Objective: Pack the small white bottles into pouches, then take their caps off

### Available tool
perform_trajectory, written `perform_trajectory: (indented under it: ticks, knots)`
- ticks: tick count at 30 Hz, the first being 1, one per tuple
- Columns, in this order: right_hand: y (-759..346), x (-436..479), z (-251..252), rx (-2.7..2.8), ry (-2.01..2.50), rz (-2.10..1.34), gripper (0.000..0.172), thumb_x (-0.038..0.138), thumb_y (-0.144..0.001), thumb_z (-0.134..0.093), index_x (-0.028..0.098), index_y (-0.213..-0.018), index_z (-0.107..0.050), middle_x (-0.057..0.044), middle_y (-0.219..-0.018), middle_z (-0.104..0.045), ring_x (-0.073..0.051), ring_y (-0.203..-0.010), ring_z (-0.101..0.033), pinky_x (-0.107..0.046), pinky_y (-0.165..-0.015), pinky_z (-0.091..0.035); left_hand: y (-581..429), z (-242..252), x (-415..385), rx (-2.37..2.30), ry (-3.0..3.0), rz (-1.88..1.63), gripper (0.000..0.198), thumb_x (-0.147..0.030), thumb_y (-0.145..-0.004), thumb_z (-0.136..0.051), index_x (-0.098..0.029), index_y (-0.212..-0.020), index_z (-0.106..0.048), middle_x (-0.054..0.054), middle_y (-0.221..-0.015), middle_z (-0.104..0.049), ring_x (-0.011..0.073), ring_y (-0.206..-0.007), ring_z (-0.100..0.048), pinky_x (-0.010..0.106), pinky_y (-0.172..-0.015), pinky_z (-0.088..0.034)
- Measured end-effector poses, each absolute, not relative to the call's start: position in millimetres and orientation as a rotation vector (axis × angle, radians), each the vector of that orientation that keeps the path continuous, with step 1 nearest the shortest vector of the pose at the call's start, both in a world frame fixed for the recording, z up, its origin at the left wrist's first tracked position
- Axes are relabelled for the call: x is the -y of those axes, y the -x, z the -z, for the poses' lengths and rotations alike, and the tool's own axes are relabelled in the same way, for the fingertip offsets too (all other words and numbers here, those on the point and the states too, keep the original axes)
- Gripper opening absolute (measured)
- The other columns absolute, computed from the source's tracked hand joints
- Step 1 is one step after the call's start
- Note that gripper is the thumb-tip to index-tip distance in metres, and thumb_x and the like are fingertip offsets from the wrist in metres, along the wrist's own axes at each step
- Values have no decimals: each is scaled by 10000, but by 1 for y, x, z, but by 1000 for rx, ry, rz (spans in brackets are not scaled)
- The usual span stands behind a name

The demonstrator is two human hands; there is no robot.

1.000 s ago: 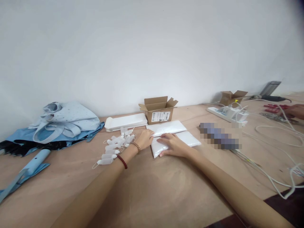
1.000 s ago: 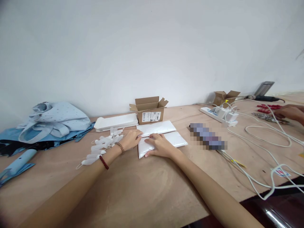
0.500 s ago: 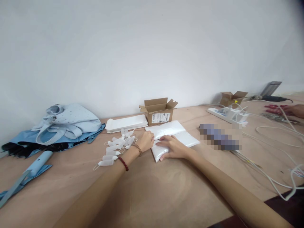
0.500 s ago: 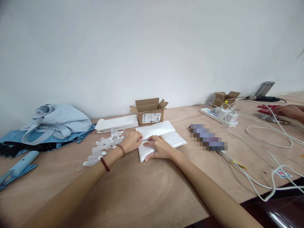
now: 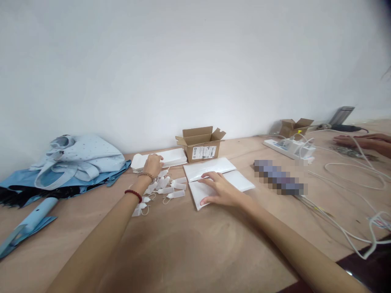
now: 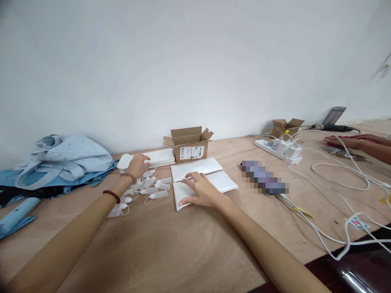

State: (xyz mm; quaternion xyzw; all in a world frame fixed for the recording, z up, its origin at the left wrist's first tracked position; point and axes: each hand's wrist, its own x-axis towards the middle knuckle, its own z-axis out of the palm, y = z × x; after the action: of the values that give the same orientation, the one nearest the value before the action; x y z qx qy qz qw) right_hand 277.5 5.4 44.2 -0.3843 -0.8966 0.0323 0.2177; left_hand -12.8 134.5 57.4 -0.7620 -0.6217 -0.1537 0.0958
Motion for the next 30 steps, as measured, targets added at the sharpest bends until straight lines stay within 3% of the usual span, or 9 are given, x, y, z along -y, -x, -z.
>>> perform_trajectory:
  ticks: [4, 8, 16, 25, 28, 30]
  knots:
    - [-272, -1, -45, 2482, 1035, -54, 639, 630, -767, -569, 203, -1242, -539, -134, -1210, -512, -258, -1128, -453, -408, -974, -362, 20, -55, -133, 1836, 2273, 368, 220, -199, -823, -477, -188, -878, -690, 91, -1055, -663, 267, -1059, -516, 371, -899, -409]
    - [-269, 1, -44, 2474, 1017, -33, 562, 588, -799, -564, 201, -1206, -550, -131, -1193, -526, -253, -1109, -466, -416, -960, -372, 21, -55, -128, 1840, 2250, 327, 211, -199, -814, -482, -194, -885, -681, 99, -1046, -670, 278, -1059, -506, 386, -871, -407]
    - [-267, 2, -40, 2482, 1024, -24, 536, 571, -829, -532, 168, -1182, -547, -133, -1181, -535, -260, -1102, -473, -419, -946, -390, 25, -61, -132, 1847, 2213, 261, 233, -125, -802, -438, -168, -804, -668, 124, -948, -675, 267, -972, -565, 352, -794, -435]
    - [-261, 6, -39, 2349, 1012, 194, 450, 437, -892, -497, 184, -1262, -452, -171, -1243, -487, -282, -1162, -440, -466, -940, -403, 16, -87, -56, 1730, 2147, 288, 263, -72, -843, -360, -158, -1004, -550, 126, -1023, -633, 264, -890, -626, 329, -683, -466]
    - [-251, 13, -41, 2276, 982, 324, 449, 354, -914, -461, 163, -1313, -384, -195, -1309, -439, -294, -1231, -393, -481, -971, -376, 14, -75, -16, 1674, 2121, 290, 268, -81, -863, -343, -149, -1025, -545, 124, -942, -660, 258, -804, -653, 321, -618, -490]
    - [-242, 20, -42, 2249, 968, 438, 467, 323, -920, -440, 138, -1339, -351, -213, -1341, -418, -306, -1270, -359, -516, -1005, -323, 13, -60, 4, 1540, 2127, 389, 314, -88, -888, -323, -150, -1127, -518, 140, -1053, -656, 243, -842, -664, 317, -649, -521]
